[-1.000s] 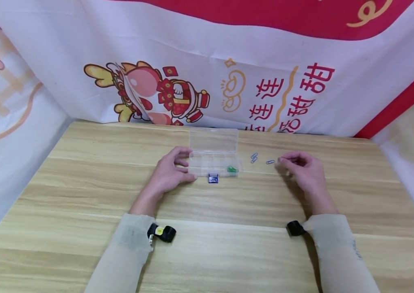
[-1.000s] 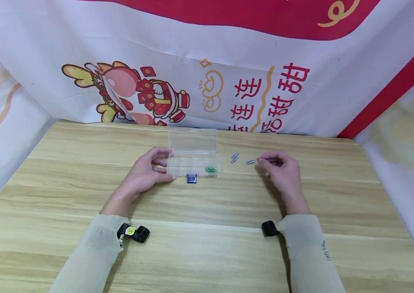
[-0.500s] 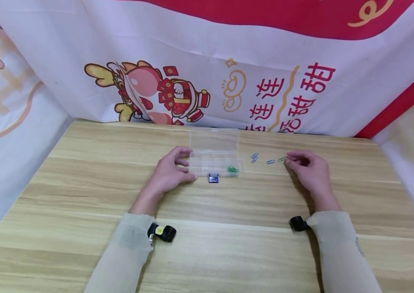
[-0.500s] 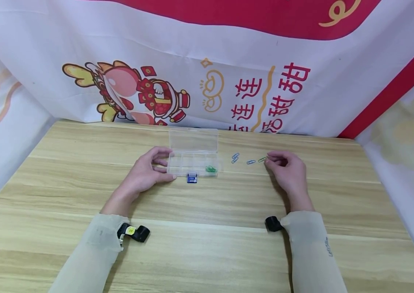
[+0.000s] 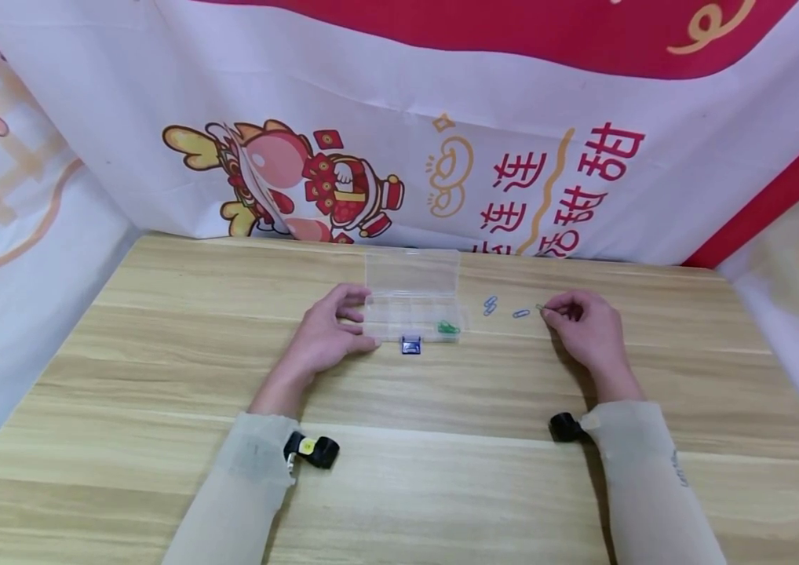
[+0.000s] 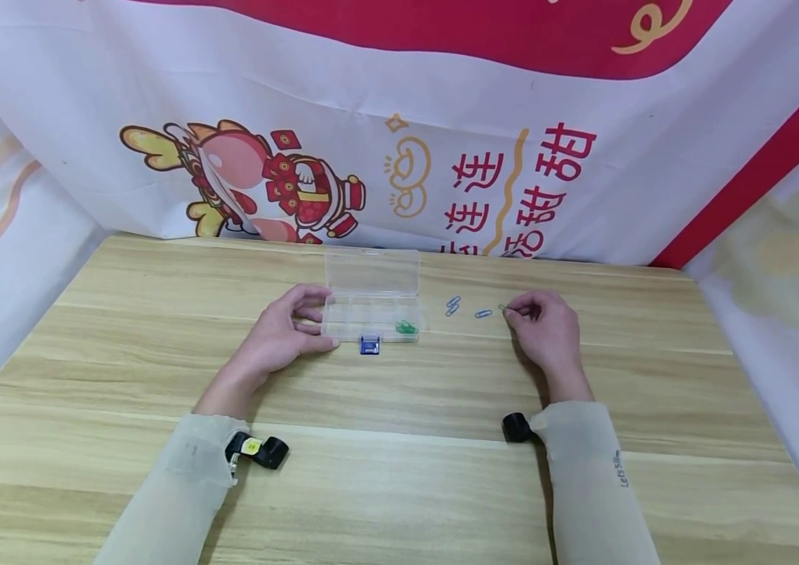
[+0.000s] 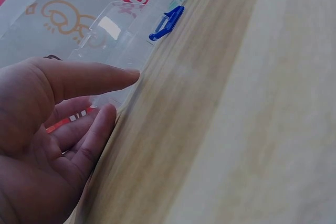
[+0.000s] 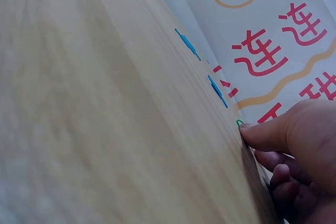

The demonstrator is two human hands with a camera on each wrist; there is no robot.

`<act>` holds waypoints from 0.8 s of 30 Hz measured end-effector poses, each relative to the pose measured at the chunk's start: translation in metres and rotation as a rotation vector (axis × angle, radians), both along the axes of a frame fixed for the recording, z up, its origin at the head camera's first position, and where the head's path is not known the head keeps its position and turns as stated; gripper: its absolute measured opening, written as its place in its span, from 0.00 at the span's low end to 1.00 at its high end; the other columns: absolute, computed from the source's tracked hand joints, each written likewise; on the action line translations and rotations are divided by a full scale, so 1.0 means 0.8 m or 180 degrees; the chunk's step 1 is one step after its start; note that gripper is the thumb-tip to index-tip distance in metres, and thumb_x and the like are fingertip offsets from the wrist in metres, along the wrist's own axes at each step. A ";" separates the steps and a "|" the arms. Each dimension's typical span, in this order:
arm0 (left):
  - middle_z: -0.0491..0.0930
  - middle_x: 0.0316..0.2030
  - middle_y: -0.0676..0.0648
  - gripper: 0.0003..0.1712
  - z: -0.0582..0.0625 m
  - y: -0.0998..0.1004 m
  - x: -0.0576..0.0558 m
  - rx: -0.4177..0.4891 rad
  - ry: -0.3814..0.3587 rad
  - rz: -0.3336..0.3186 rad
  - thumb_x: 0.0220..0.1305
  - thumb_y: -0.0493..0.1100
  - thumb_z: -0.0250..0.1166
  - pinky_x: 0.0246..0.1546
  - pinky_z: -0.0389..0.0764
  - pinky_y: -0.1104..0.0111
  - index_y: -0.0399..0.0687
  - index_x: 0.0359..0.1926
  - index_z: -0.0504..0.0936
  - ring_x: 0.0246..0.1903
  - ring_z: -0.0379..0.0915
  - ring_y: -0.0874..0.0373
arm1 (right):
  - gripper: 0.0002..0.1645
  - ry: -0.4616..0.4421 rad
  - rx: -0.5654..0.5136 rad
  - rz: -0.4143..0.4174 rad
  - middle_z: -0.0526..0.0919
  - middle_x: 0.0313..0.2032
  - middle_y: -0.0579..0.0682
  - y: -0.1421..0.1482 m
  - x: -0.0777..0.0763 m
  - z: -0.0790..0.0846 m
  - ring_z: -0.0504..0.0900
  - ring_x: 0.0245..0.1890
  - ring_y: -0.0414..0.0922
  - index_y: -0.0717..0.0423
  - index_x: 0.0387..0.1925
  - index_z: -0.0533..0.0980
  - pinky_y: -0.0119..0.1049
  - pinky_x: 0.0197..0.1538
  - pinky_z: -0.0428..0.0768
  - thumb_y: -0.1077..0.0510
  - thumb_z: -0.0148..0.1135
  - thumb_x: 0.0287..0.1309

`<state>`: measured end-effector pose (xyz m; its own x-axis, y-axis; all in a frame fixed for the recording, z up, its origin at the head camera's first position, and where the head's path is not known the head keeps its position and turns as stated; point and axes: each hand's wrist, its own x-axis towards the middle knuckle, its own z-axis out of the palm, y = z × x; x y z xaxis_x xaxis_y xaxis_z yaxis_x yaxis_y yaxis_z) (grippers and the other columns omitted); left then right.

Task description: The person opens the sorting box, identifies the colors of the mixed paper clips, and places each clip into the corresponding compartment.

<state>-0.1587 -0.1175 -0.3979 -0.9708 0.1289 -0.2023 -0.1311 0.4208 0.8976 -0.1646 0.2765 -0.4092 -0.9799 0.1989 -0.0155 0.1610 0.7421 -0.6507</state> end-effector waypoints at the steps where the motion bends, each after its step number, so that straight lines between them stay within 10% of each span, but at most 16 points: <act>1: 0.77 0.69 0.47 0.45 0.000 0.000 0.000 -0.0002 -0.0001 -0.0002 0.56 0.32 0.81 0.63 0.85 0.53 0.57 0.73 0.75 0.58 0.81 0.45 | 0.13 0.0009 0.0000 -0.0007 0.83 0.47 0.58 0.000 0.000 -0.001 0.76 0.45 0.53 0.58 0.50 0.85 0.40 0.46 0.71 0.53 0.65 0.74; 24: 0.77 0.69 0.48 0.45 -0.002 -0.001 -0.002 0.0033 -0.0015 -0.0014 0.57 0.33 0.81 0.63 0.84 0.53 0.57 0.73 0.74 0.59 0.80 0.46 | 0.19 0.0084 -0.0489 -0.0379 0.81 0.48 0.53 -0.004 0.007 -0.007 0.74 0.46 0.46 0.54 0.56 0.83 0.35 0.47 0.73 0.46 0.62 0.77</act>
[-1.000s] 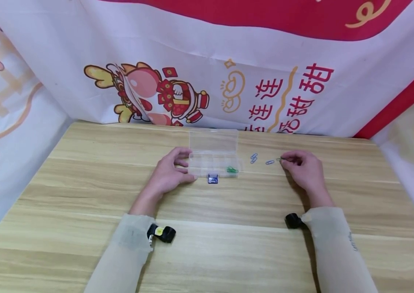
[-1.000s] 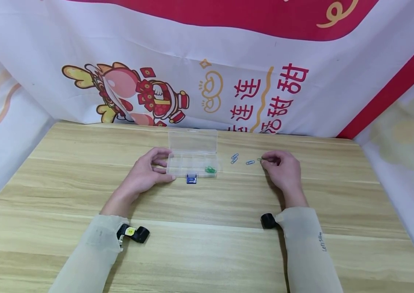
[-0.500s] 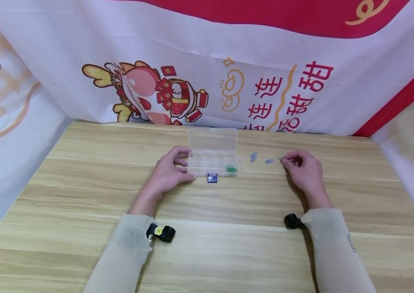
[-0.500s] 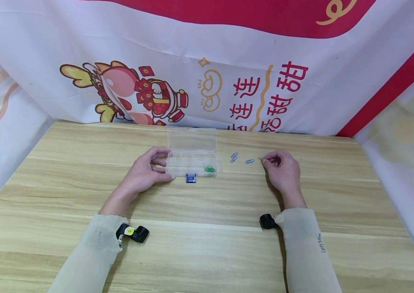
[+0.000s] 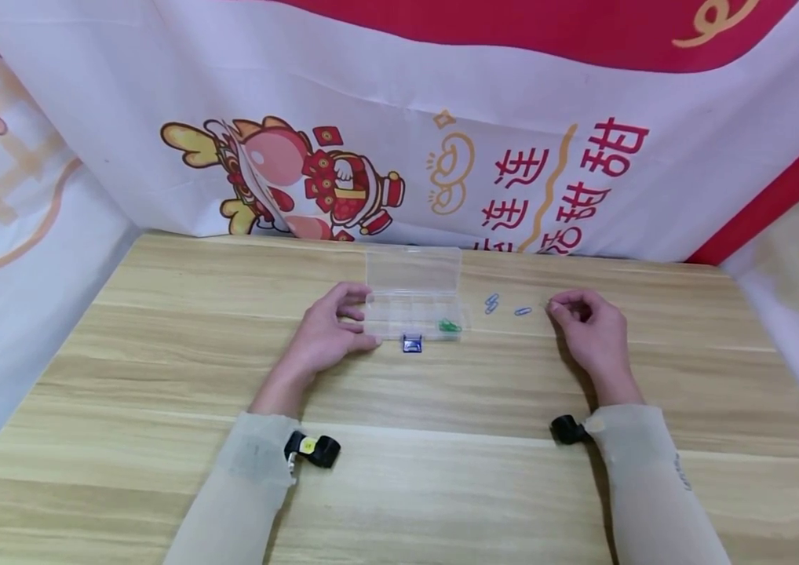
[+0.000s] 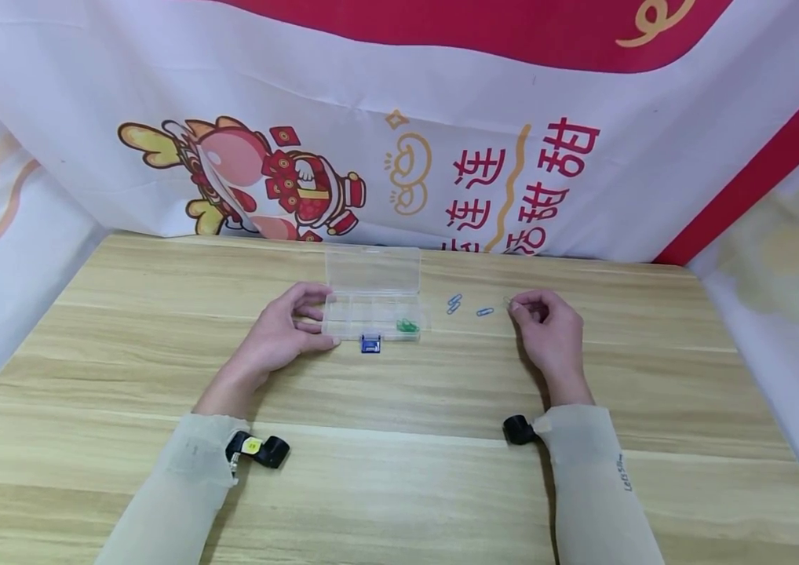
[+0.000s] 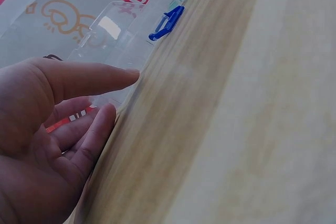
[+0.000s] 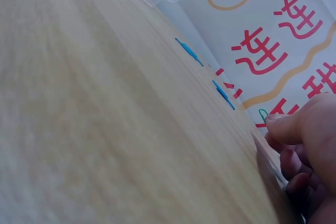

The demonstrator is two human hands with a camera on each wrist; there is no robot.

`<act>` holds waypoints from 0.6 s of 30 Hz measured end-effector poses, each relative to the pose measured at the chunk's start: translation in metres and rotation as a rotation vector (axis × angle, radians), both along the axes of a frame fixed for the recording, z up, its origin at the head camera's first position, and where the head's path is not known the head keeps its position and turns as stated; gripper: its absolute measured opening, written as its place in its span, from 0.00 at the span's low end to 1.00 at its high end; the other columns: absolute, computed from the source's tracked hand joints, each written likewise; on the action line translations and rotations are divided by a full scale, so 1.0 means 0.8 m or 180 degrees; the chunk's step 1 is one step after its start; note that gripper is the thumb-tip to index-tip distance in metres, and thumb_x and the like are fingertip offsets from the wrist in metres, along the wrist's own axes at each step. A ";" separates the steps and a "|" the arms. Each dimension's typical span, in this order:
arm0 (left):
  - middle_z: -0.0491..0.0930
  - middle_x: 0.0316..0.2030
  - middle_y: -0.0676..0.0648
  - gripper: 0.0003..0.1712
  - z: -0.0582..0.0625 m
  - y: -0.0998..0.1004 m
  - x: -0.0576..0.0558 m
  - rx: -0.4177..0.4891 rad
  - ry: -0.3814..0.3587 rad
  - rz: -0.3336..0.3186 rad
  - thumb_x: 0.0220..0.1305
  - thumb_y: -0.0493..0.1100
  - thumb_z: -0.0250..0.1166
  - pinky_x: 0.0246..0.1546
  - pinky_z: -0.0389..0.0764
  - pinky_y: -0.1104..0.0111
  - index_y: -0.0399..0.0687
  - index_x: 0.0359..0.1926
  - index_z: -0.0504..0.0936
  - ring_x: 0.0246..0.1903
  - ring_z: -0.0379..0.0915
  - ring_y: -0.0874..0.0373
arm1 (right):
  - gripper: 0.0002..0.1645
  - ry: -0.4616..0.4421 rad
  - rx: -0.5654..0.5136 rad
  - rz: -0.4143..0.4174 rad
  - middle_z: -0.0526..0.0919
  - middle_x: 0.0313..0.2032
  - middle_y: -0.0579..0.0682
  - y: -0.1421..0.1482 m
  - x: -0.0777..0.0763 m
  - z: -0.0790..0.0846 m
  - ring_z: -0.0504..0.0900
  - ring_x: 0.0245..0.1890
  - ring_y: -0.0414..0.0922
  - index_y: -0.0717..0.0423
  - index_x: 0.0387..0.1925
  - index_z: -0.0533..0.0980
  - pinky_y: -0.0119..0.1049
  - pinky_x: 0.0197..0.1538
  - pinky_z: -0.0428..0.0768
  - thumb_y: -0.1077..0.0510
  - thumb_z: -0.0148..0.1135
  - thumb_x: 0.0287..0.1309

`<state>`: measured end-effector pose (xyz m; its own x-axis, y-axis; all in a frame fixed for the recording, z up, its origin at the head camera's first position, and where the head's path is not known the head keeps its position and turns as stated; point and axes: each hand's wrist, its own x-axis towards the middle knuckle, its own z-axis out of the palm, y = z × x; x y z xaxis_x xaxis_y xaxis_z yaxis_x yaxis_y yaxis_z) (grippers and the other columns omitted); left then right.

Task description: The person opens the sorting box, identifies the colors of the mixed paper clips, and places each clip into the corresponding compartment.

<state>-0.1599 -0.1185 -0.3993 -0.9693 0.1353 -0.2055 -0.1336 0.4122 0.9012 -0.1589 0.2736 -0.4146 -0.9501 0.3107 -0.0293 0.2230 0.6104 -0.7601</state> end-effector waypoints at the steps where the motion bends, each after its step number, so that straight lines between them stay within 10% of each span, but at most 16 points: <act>1: 0.77 0.69 0.48 0.45 -0.001 0.000 0.000 -0.0001 -0.0005 -0.0002 0.57 0.33 0.81 0.63 0.84 0.53 0.57 0.73 0.74 0.59 0.80 0.46 | 0.19 -0.0003 -0.0007 -0.0011 0.82 0.49 0.53 0.000 0.000 -0.001 0.74 0.46 0.46 0.54 0.56 0.83 0.35 0.47 0.73 0.46 0.62 0.77; 18: 0.77 0.69 0.48 0.45 0.000 0.001 0.000 -0.0003 -0.0006 -0.0002 0.56 0.32 0.81 0.63 0.85 0.54 0.57 0.73 0.74 0.59 0.80 0.46 | 0.18 0.0080 -0.0007 -0.0016 0.84 0.49 0.53 -0.001 -0.001 -0.002 0.75 0.45 0.44 0.55 0.55 0.84 0.33 0.46 0.73 0.47 0.63 0.77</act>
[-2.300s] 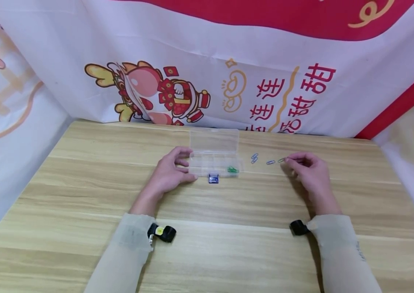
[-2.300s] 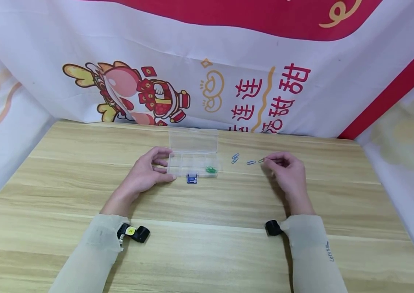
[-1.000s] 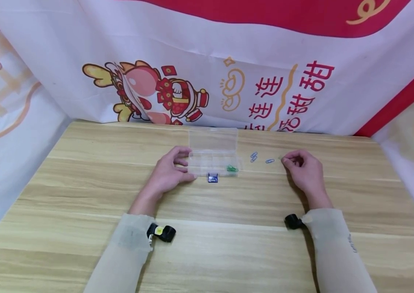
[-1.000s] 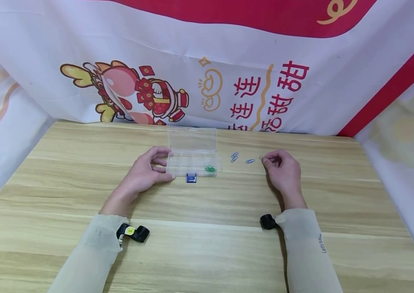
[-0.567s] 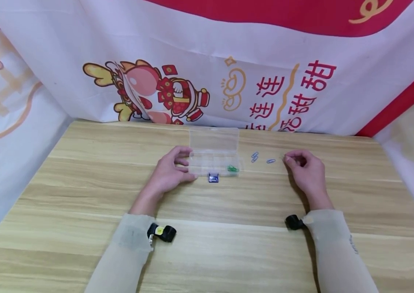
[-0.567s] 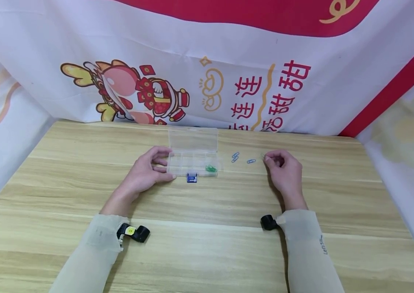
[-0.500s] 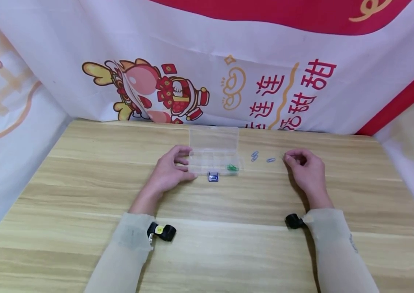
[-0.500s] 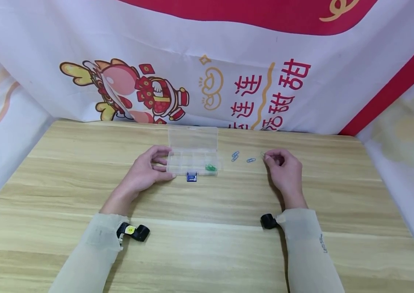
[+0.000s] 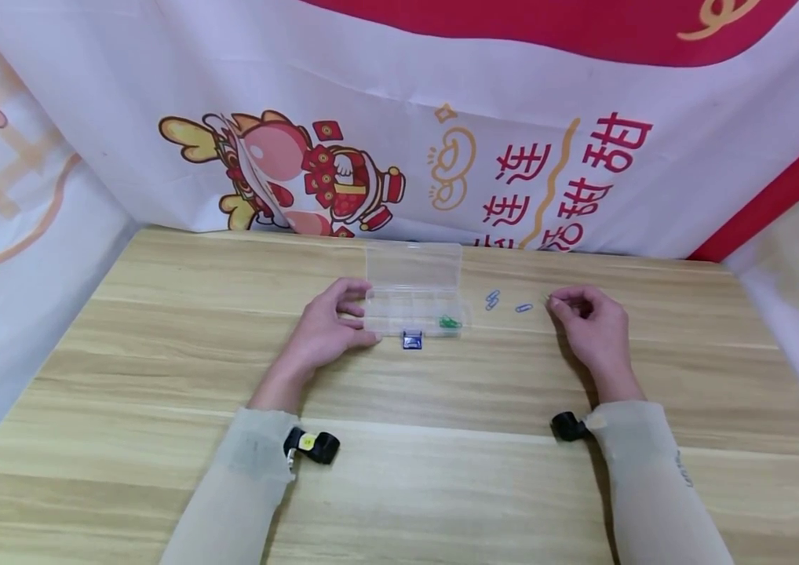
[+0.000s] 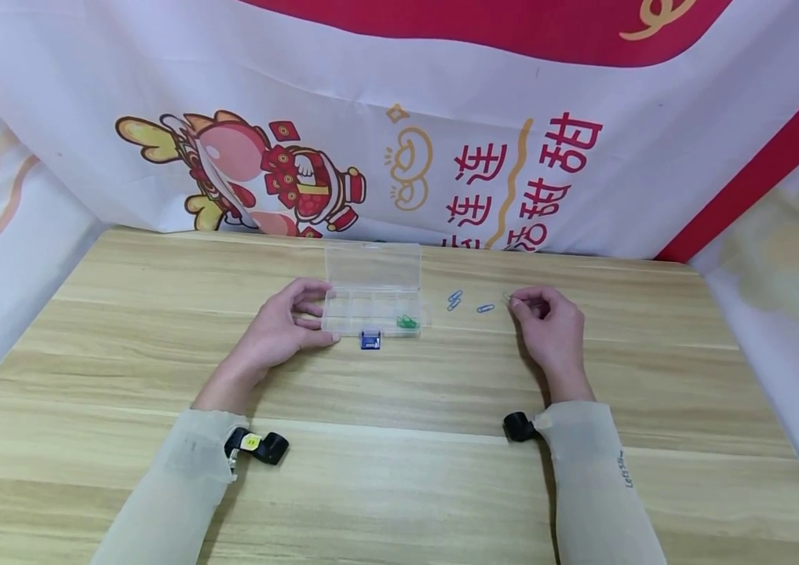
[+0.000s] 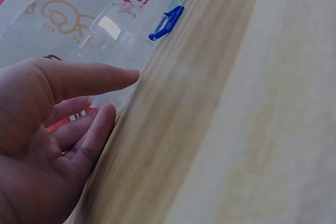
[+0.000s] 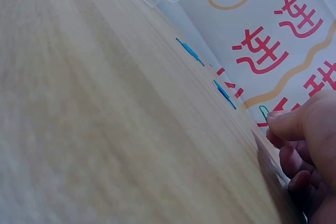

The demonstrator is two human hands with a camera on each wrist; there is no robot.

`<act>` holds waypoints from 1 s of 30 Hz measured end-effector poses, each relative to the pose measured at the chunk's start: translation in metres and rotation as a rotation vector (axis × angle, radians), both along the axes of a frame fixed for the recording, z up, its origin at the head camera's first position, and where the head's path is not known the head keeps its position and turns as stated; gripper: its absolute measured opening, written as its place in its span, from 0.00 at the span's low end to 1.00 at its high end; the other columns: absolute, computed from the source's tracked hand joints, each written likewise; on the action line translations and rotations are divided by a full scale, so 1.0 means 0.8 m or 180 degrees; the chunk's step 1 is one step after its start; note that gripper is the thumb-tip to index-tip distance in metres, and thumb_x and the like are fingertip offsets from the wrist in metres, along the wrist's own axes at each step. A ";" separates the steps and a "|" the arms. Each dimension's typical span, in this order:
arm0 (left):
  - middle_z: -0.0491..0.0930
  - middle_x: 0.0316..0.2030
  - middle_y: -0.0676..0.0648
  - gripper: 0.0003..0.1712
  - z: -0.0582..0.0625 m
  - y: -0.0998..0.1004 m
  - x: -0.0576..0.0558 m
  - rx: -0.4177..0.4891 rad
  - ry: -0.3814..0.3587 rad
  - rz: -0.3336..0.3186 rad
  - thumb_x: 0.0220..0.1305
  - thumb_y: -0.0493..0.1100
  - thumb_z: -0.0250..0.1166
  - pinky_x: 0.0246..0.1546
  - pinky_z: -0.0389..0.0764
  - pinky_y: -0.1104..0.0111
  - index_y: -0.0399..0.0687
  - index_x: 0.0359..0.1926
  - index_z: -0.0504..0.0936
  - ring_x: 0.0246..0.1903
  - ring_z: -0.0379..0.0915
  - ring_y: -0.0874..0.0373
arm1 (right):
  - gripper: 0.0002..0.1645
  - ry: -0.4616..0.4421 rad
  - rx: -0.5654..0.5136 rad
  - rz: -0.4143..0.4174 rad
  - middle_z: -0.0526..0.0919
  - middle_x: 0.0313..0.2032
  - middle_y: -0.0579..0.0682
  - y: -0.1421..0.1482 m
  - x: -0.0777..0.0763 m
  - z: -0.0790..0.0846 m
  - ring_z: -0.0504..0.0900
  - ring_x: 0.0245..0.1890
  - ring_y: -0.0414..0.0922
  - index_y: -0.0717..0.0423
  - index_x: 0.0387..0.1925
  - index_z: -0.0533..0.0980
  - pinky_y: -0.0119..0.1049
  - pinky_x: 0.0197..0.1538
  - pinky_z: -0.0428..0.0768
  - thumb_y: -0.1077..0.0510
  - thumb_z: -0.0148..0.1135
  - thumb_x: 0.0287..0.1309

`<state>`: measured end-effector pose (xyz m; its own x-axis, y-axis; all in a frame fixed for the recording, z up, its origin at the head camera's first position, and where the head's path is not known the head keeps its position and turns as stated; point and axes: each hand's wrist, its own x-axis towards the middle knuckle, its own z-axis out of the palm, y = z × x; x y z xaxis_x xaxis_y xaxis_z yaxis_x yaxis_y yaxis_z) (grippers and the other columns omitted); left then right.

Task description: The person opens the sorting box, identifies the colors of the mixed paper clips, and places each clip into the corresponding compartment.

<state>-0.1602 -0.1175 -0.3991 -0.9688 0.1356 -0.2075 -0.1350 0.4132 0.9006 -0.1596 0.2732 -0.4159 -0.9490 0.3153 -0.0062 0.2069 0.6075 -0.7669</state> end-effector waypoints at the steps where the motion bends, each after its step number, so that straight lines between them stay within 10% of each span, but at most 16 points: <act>1: 0.77 0.69 0.48 0.45 0.000 0.000 0.000 -0.0009 -0.0007 0.0000 0.56 0.32 0.81 0.63 0.85 0.54 0.57 0.73 0.74 0.59 0.80 0.46 | 0.18 -0.0004 -0.0011 -0.0004 0.84 0.49 0.53 0.000 0.000 0.000 0.75 0.45 0.44 0.55 0.55 0.84 0.32 0.46 0.73 0.47 0.63 0.77; 30: 0.77 0.70 0.48 0.46 0.000 0.000 0.002 0.0029 0.0054 0.0007 0.54 0.30 0.81 0.60 0.86 0.55 0.56 0.73 0.75 0.57 0.81 0.46 | 0.19 -0.0065 -0.0493 0.0157 0.80 0.44 0.43 -0.011 0.005 0.034 0.76 0.39 0.41 0.50 0.58 0.84 0.30 0.29 0.79 0.44 0.66 0.75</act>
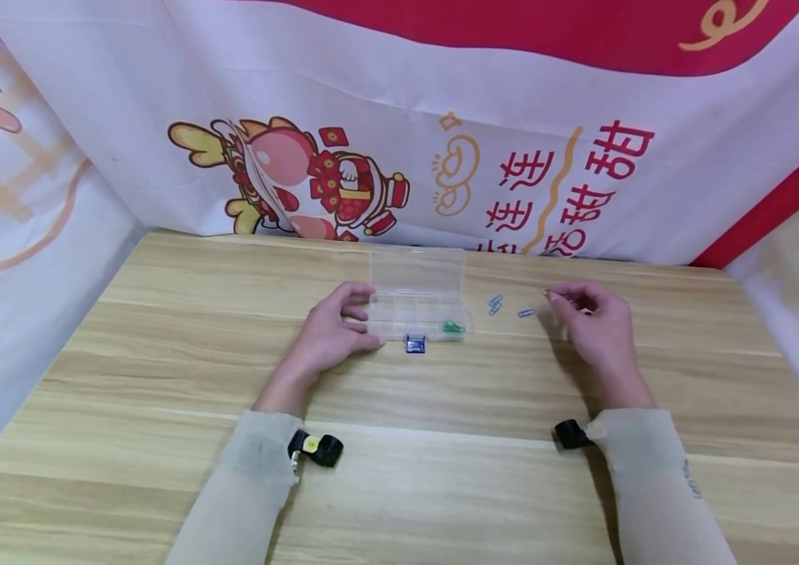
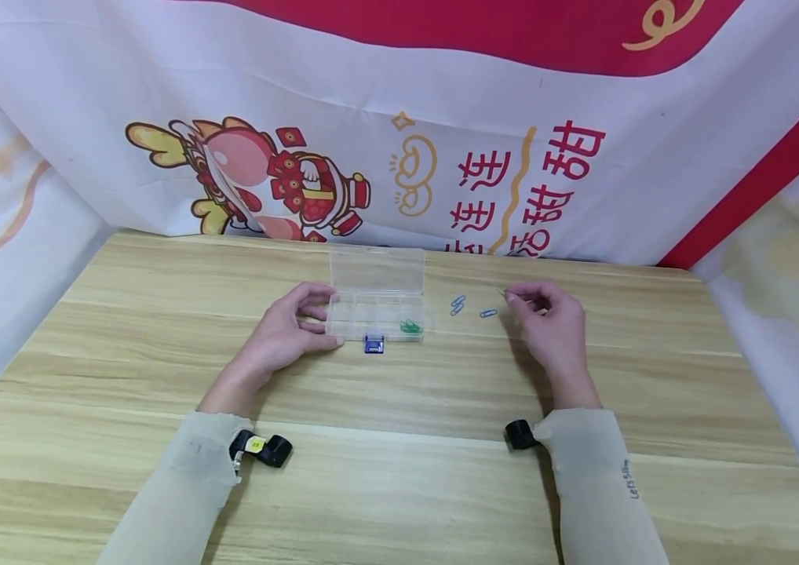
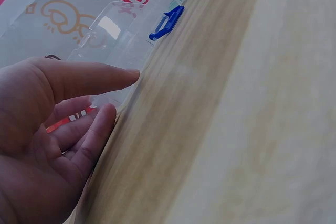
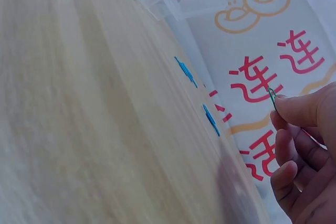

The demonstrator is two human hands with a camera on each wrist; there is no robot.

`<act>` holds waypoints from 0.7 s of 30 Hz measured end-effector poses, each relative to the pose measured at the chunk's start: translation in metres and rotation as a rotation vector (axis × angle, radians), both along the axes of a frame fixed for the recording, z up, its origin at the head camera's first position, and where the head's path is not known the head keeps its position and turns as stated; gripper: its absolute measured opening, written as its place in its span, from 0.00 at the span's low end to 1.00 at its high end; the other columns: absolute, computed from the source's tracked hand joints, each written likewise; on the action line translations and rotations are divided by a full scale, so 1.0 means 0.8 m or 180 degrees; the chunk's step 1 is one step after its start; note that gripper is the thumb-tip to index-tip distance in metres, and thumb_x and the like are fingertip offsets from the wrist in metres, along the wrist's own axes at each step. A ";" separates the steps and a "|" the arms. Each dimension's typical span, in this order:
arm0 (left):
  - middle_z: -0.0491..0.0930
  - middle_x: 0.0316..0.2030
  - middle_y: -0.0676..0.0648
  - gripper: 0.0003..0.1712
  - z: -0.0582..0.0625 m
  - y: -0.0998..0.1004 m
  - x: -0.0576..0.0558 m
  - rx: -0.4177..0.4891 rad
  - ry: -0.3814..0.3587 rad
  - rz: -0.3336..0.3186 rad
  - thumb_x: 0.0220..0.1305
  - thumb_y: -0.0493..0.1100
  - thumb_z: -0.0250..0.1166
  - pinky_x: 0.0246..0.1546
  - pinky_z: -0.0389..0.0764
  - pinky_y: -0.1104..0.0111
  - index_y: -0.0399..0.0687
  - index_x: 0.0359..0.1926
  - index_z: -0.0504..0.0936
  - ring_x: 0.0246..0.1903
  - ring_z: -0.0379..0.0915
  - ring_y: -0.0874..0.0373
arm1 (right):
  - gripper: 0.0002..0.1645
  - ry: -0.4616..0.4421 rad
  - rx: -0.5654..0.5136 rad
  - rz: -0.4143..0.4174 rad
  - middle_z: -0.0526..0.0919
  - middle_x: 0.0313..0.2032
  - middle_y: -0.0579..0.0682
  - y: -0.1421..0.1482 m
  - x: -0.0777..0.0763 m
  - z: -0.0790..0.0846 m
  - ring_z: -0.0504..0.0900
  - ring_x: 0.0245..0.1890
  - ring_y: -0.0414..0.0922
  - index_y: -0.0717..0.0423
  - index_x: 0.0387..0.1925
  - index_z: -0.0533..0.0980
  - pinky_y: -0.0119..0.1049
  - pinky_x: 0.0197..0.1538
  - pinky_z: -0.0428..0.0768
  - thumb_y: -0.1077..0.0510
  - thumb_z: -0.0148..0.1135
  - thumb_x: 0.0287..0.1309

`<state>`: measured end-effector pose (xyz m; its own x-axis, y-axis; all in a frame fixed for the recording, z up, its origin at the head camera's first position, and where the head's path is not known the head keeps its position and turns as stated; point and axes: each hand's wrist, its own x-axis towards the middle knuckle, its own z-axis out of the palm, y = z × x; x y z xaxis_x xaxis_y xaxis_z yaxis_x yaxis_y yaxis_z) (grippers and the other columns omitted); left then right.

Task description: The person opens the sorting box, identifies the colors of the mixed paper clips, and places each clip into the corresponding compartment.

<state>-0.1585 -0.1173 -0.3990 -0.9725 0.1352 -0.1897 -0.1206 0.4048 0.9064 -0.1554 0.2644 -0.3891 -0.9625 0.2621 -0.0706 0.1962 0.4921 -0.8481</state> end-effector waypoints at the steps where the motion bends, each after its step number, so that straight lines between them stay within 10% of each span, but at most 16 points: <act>1: 0.78 0.70 0.48 0.46 0.000 0.000 0.000 -0.0001 0.0005 0.0000 0.54 0.30 0.81 0.60 0.86 0.55 0.56 0.73 0.75 0.57 0.81 0.46 | 0.19 0.0029 0.0014 0.0037 0.81 0.43 0.43 -0.002 0.000 0.001 0.76 0.39 0.41 0.50 0.58 0.84 0.30 0.29 0.79 0.45 0.66 0.75; 21: 0.77 0.70 0.48 0.46 0.001 0.000 0.000 -0.0011 0.0004 0.0001 0.55 0.30 0.81 0.61 0.86 0.54 0.57 0.73 0.75 0.57 0.81 0.46 | 0.11 0.0072 -0.0020 0.0822 0.84 0.45 0.52 -0.082 0.009 0.002 0.78 0.39 0.48 0.51 0.52 0.85 0.32 0.32 0.83 0.54 0.67 0.74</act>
